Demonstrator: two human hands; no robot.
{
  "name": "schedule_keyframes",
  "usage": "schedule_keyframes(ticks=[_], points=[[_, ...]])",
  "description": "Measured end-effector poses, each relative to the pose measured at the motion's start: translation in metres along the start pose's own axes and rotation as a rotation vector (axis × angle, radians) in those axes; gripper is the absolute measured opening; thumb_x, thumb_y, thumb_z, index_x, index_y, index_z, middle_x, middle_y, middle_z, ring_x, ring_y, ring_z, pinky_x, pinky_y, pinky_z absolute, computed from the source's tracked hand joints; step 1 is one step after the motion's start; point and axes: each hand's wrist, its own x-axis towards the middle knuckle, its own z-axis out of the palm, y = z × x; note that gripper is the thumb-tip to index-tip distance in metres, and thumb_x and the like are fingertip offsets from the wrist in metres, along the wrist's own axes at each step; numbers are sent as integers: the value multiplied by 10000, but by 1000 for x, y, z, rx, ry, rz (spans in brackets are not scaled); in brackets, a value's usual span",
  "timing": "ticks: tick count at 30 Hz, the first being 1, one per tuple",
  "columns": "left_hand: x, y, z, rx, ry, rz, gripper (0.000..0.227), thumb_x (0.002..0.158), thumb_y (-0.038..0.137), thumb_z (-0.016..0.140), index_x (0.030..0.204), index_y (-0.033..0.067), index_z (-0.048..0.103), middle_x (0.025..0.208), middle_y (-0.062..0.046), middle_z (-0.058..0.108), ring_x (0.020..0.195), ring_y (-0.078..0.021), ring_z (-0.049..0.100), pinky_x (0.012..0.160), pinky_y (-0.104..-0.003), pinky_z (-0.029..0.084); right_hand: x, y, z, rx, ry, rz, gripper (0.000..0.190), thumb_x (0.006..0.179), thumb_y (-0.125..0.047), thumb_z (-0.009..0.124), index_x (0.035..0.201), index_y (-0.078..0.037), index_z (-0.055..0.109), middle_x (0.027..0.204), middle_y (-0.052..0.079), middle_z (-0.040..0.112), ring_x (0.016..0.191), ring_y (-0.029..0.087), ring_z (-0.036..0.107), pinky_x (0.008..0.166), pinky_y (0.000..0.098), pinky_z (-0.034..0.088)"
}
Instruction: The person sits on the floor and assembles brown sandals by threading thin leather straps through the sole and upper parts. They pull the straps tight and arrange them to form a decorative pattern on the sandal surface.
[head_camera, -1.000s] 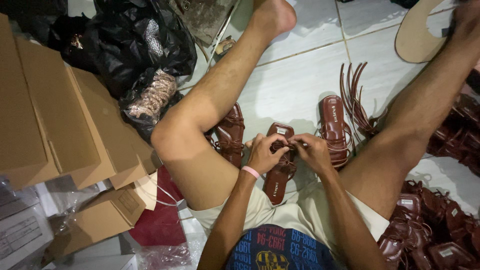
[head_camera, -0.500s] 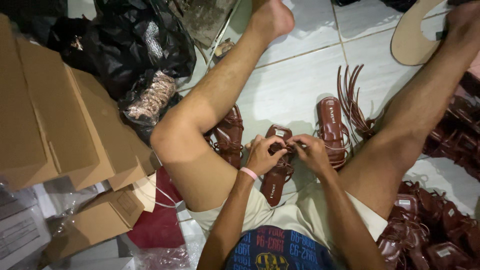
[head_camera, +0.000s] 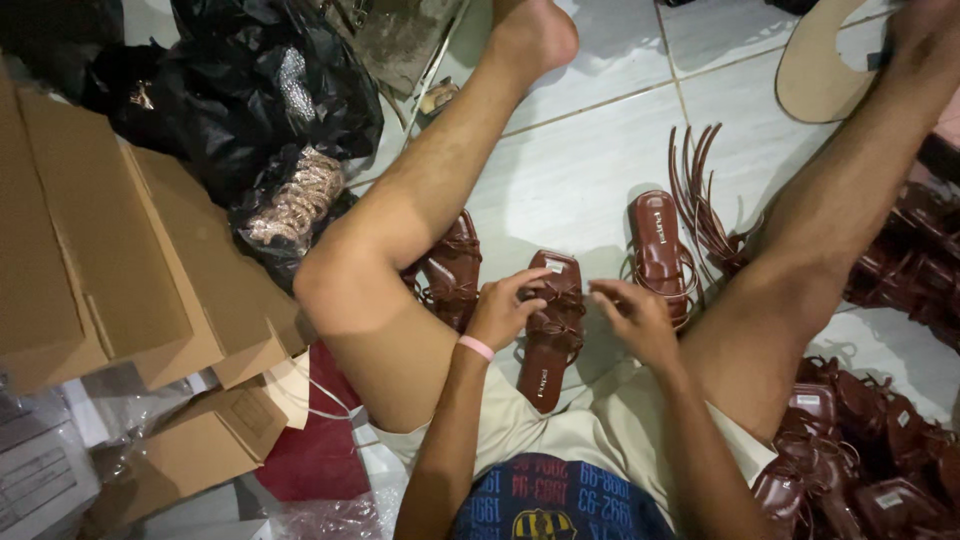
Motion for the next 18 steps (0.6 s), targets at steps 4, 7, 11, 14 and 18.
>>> schedule_keyframes(ticks=[4,7,11,14,18], points=[[1,0,3,61,74,197,569,758,-22,781,1305,97,677,1080,-155,764,925,-259,749,812,-344,596,2,0,8,41,-61,17,291,897,-164,777,1181,-107,775,1089,100,797,918,185,765,808,333,605],[0,0,4,163,74,318,559,744,13,798,1283,98,677,1135,-146,734,1017,-314,699,905,-389,560,4,-3,8,30,-95,-12,351,843,-153,813,1187,-109,766,1097,100,779,927,190,752,804,336,607],[0,4,8,321,96,380,522,734,140,830,1240,147,702,1125,-106,729,1057,-326,632,948,-437,470,4,-9,5,42,-94,-120,429,793,-95,811,1211,-52,725,1109,125,741,954,238,725,834,356,578],[6,2,15,420,115,379,349,788,226,820,1125,186,739,1075,-56,752,1026,-292,627,924,-441,417,3,-6,10,37,-54,-163,363,822,-62,780,1179,-27,727,1097,131,736,964,256,726,850,358,571],[5,2,20,472,126,341,201,811,275,810,990,202,753,956,-10,768,975,-261,622,888,-435,351,4,3,18,-69,-27,-80,309,829,-82,795,1129,-28,744,1112,107,735,954,236,736,830,352,588]])
